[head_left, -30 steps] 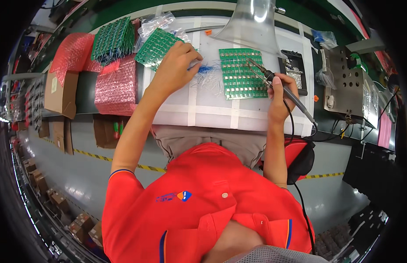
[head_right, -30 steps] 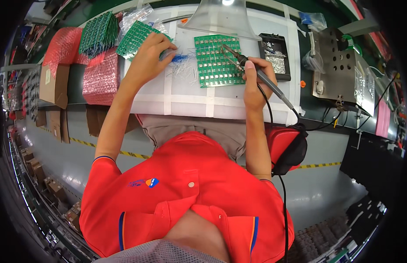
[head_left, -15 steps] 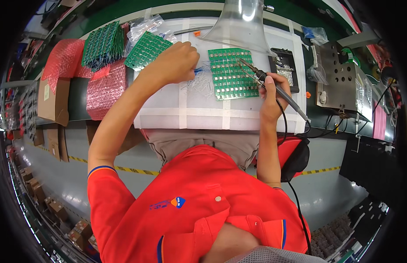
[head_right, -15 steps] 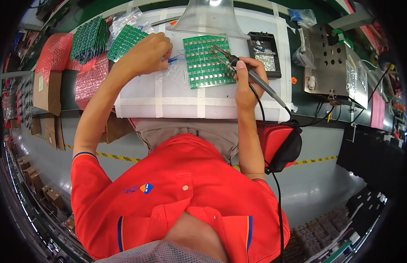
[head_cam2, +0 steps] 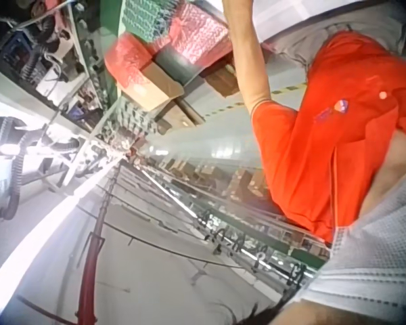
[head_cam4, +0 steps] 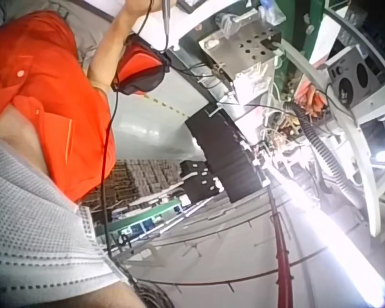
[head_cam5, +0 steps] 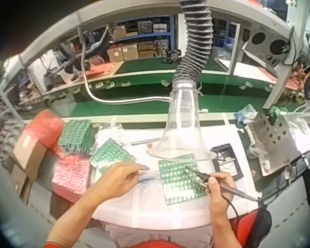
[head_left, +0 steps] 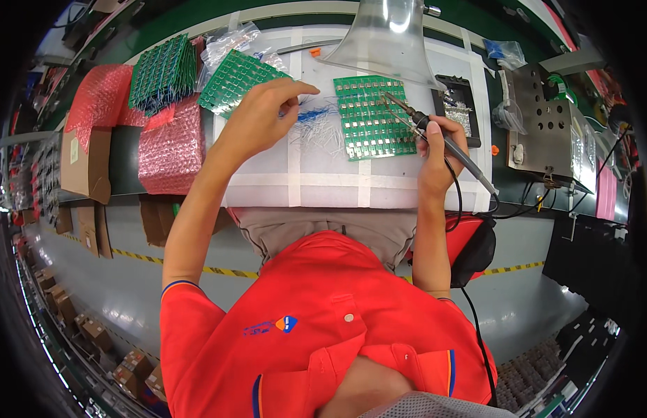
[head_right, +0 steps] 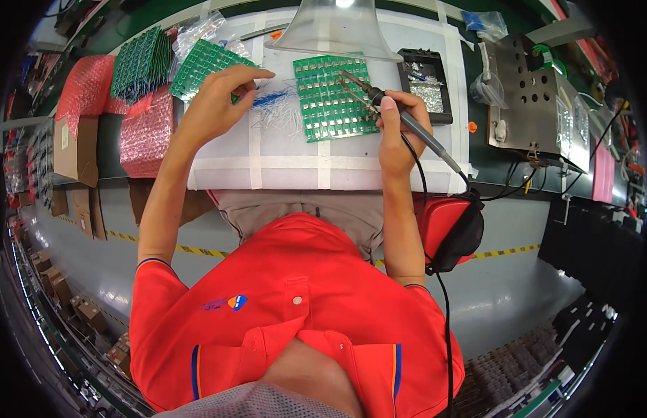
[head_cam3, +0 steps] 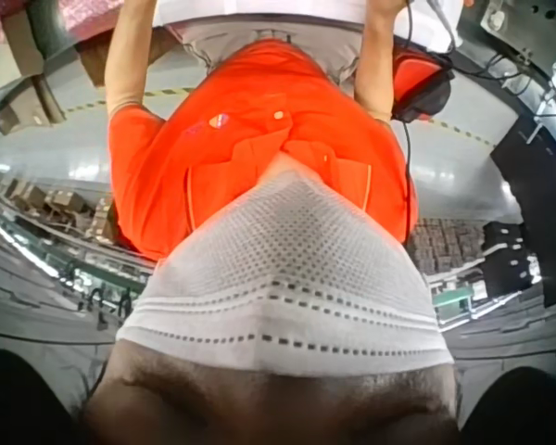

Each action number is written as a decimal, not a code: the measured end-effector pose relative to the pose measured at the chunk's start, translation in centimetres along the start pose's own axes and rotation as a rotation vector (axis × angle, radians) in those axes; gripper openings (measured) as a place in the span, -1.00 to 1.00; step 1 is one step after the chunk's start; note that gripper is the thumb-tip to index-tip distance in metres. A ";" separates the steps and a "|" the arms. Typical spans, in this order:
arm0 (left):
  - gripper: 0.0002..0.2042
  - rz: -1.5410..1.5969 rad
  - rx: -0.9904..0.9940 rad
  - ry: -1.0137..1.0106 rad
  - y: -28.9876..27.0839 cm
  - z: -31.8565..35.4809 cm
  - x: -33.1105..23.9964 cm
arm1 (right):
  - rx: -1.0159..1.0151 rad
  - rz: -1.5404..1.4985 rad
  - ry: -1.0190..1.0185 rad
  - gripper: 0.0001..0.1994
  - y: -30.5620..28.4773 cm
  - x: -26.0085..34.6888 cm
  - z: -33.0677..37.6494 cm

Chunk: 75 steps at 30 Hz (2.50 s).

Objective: Soldering electronic components onto printed circuit boards at a factory workstation.

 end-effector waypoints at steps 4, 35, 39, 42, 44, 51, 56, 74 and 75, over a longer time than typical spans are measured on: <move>-0.72 0.019 0.011 -0.006 0.3 0.3 -0.3 | -0.007 0.002 0.007 -0.87 0.0 0.0 0.0; -0.87 0.177 -0.067 -0.110 1.5 -0.2 0.4 | 0.030 0.019 -0.135 -0.87 0.2 1.0 0.4; -0.86 0.402 -0.078 -0.221 1.6 0.2 0.6 | 0.237 0.018 -0.144 -0.84 0.8 2.1 0.7; -0.85 0.776 -0.077 -0.395 3.1 1.3 0.1 | 0.329 -0.056 -0.066 -0.75 2.1 2.3 1.9; -0.84 0.886 -0.077 -0.411 4.4 1.7 -0.8 | 0.337 -0.044 -0.013 -0.64 3.3 2.1 2.7; -0.85 1.140 -0.162 -0.409 7.8 2.2 -2.9 | 0.302 -0.126 0.132 -0.40 5.1 1.7 3.4; -0.86 1.185 -0.182 -0.382 8.0 2.4 -3.0 | 0.308 -0.176 0.154 -0.43 5.4 1.9 3.3; -0.91 0.481 -0.038 -0.140 5.1 1.9 -5.3 | 0.417 -0.017 -0.013 -0.43 5.2 2.2 3.2; -0.92 0.467 -0.042 -0.137 5.0 1.8 -5.4 | 0.401 -0.044 0.014 -0.43 5.2 2.2 3.2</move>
Point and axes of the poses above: each hand's wrist, its own z-axis away from the middle knuckle, its own y-axis out of the palm, x = y × z, the point moved 4 cm from there along -z, towards the middle knuckle
